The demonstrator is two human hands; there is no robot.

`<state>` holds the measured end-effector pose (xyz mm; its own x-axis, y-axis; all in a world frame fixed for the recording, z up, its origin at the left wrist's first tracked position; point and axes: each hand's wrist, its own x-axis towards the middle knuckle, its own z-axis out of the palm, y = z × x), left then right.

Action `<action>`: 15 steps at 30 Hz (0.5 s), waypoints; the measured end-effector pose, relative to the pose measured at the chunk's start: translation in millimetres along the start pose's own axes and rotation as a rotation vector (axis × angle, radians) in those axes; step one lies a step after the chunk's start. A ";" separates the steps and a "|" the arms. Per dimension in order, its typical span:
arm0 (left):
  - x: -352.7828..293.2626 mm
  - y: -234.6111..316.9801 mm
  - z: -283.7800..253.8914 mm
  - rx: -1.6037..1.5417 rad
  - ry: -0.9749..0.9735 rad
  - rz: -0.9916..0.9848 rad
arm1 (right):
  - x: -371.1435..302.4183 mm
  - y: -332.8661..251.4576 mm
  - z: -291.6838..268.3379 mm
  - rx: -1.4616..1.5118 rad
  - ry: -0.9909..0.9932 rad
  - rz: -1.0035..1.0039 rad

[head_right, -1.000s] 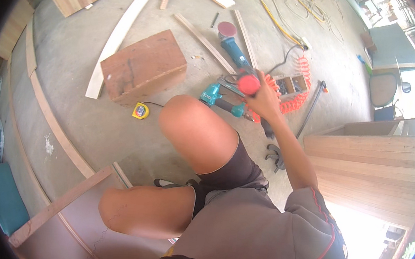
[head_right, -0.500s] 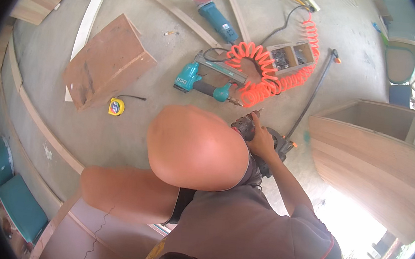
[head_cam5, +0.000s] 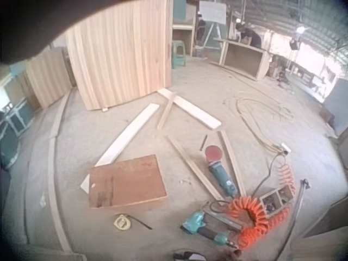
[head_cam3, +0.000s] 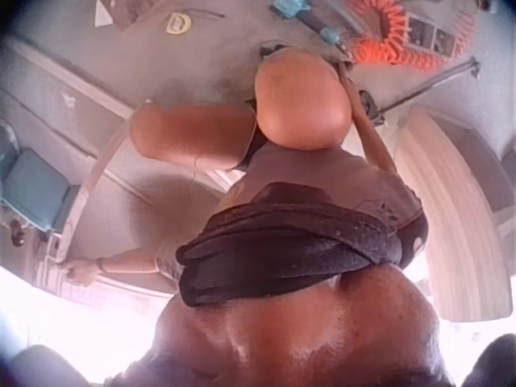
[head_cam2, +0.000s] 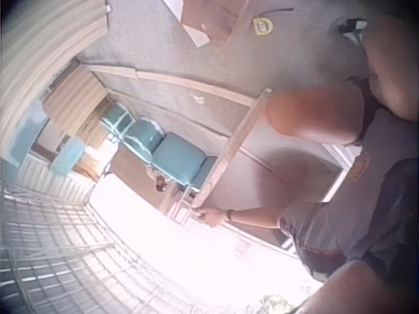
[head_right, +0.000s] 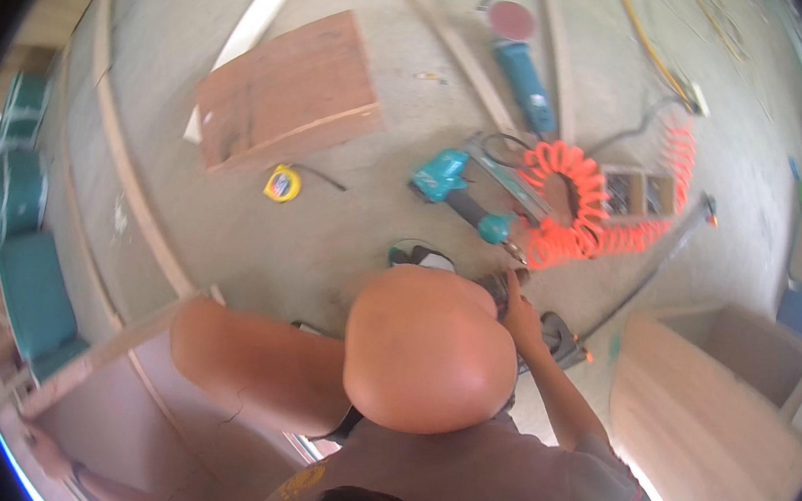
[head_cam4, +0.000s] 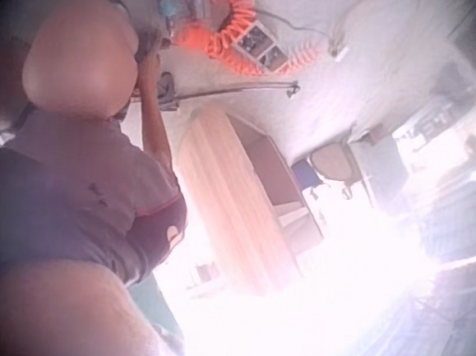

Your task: The person assembles a wooden furniture piece by attaching a wooden strip to the frame. They use a nail gun to secure the strip, then use a power drill to drive screws into the wood. Finally, they use an angle grinder to smooth the surface of the assembled piece.

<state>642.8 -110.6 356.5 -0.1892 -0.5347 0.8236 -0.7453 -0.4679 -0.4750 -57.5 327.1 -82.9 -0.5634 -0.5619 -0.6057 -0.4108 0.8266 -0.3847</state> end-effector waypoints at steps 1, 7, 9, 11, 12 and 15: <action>10.8 -9.3 -1.1 -0.063 -0.038 0.002 | 5.6 6.9 3.0 -0.039 -0.058 -0.022; -2.4 -10.9 5.7 -0.190 -0.182 -0.160 | 54.6 -51.9 -74.3 -0.279 -0.116 -0.014; -17.8 -28.9 24.7 -0.063 -0.132 -0.110 | 74.5 -98.2 -114.5 0.012 0.216 -0.103; -17.2 -65.5 25.7 0.193 -0.018 0.001 | 127.3 -112.6 -153.4 0.066 0.419 -0.306; -17.7 -62.6 16.7 0.258 0.061 0.030 | 155.4 -109.9 -161.2 0.012 0.491 -0.390; -50.2 38.3 -26.2 -0.184 0.073 -0.136 | 231.9 -103.0 -184.6 -0.180 0.536 -0.334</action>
<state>607.1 -83.2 305.1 -0.1202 -0.4203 0.8994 -0.8696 -0.3924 -0.2996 -278.2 105.7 -55.2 -0.6447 -0.7641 -0.0251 -0.7130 0.6128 -0.3408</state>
